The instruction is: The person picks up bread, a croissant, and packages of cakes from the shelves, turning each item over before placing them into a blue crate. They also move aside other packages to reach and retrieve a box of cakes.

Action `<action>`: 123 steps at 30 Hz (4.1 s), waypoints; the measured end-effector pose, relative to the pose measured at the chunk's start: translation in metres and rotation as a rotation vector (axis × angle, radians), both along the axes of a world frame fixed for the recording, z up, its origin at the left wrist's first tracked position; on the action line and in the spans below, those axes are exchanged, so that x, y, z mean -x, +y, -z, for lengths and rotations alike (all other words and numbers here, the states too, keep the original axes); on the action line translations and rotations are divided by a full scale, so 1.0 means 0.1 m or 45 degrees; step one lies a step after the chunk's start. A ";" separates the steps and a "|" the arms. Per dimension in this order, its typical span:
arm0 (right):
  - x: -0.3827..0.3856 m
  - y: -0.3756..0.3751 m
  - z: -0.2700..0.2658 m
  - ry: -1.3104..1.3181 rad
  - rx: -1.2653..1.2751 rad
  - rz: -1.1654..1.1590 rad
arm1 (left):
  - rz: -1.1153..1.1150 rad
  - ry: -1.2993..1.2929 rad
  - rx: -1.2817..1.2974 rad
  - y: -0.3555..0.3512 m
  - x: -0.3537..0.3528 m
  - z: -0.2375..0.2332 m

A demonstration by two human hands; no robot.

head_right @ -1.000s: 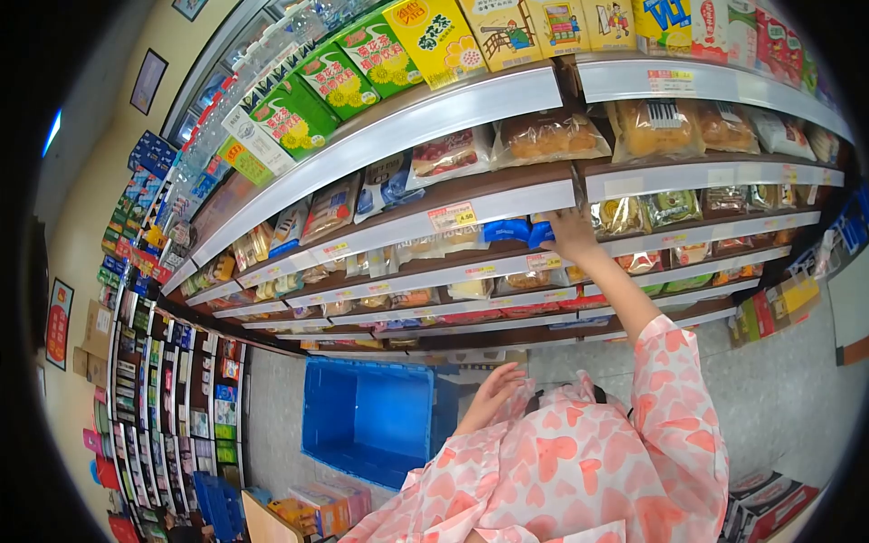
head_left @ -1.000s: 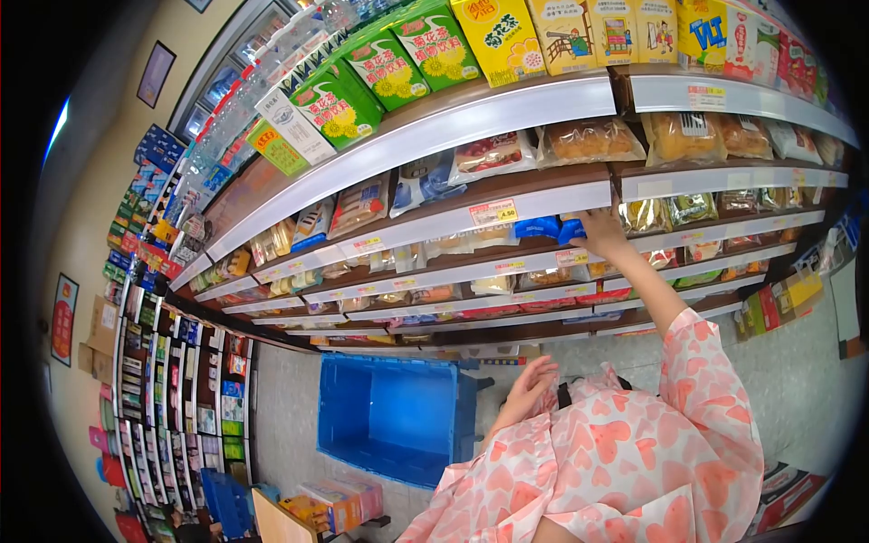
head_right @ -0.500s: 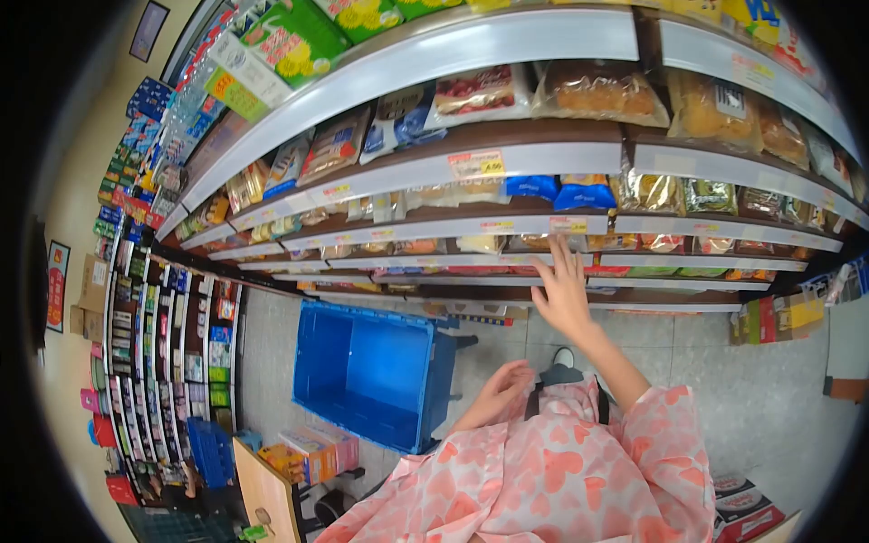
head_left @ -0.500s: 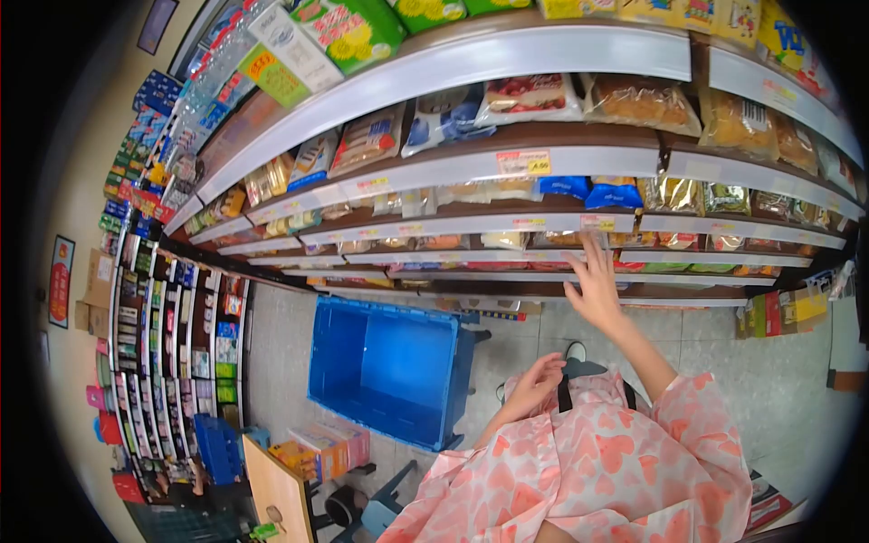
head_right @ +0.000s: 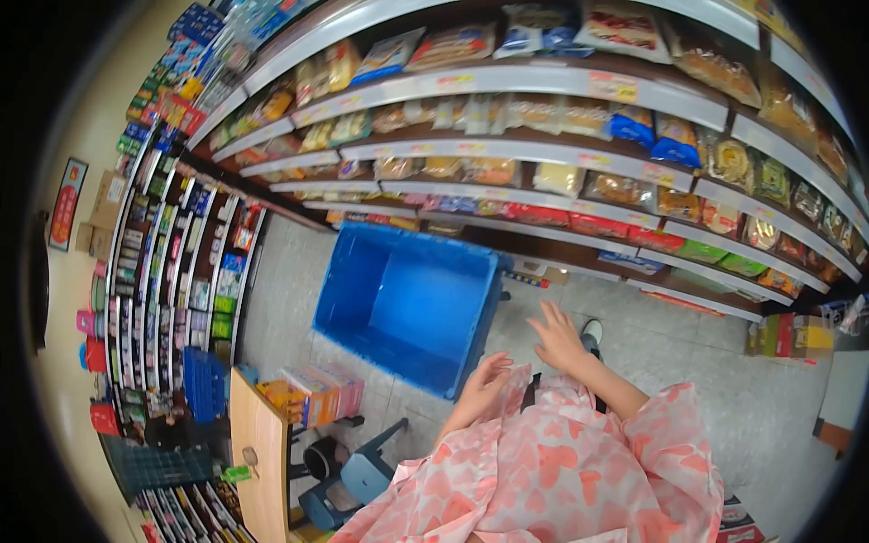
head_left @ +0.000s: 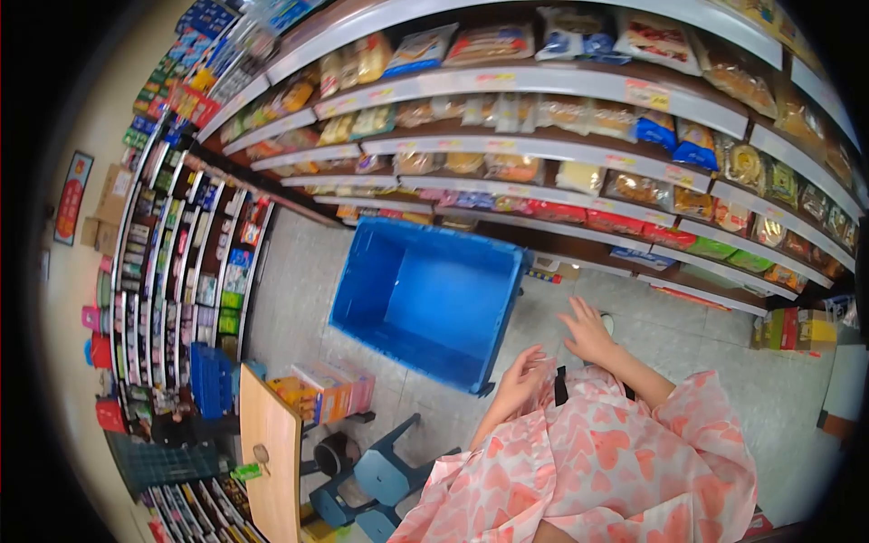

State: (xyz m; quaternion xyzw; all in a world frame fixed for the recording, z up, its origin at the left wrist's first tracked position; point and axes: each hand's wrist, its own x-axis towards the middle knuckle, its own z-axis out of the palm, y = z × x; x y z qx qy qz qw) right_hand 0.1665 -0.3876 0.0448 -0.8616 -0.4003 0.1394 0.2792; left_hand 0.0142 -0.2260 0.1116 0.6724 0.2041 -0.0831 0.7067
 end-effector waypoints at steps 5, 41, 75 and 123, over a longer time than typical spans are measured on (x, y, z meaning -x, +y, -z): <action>0.73 0.67 -0.08 0.055 0.006 -0.207 | -0.212 -0.026 -0.049 0.42 1.10 0.22; 1.89 2.64 0.51 0.464 0.179 -0.231 | -0.303 0.203 -0.179 2.64 1.84 0.19; 2.99 6.70 0.36 0.019 0.125 0.149 | -0.503 0.112 -0.403 6.36 3.87 0.11; 0.96 9.29 0.24 0.146 -0.365 1.293 | 0.956 -0.239 -0.634 10.22 -0.54 0.29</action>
